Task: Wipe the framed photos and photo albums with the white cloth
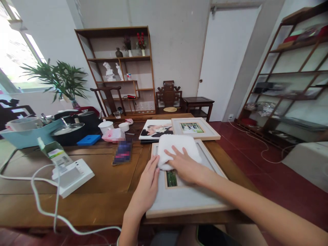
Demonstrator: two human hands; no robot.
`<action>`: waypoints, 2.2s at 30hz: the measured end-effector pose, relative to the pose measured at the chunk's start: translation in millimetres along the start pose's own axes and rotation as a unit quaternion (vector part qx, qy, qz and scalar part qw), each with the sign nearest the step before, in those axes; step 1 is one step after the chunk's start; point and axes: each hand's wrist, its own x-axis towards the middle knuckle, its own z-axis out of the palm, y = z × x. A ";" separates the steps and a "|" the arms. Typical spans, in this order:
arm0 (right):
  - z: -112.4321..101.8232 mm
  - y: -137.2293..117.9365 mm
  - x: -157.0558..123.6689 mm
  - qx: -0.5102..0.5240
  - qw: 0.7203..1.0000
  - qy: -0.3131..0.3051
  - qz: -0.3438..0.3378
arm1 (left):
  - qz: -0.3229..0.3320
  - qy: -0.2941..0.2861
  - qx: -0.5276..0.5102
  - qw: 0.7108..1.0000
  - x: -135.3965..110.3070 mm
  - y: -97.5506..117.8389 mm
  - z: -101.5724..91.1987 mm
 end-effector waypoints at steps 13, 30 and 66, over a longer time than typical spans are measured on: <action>-32.3 -45.2 -83.0 0.127 0.983 -0.116 -0.056 | -0.003 0.015 -0.011 1.000 1.6 -1.0 -0.8; 3.9 61.8 -69.4 0.062 0.988 0.113 0.087 | 0.015 -0.005 0.016 1.000 2.4 0.5 -1.9; 18.2 102.3 -56.5 -0.075 0.983 0.154 0.066 | 0.031 -0.001 0.014 0.999 5.9 3.2 -4.0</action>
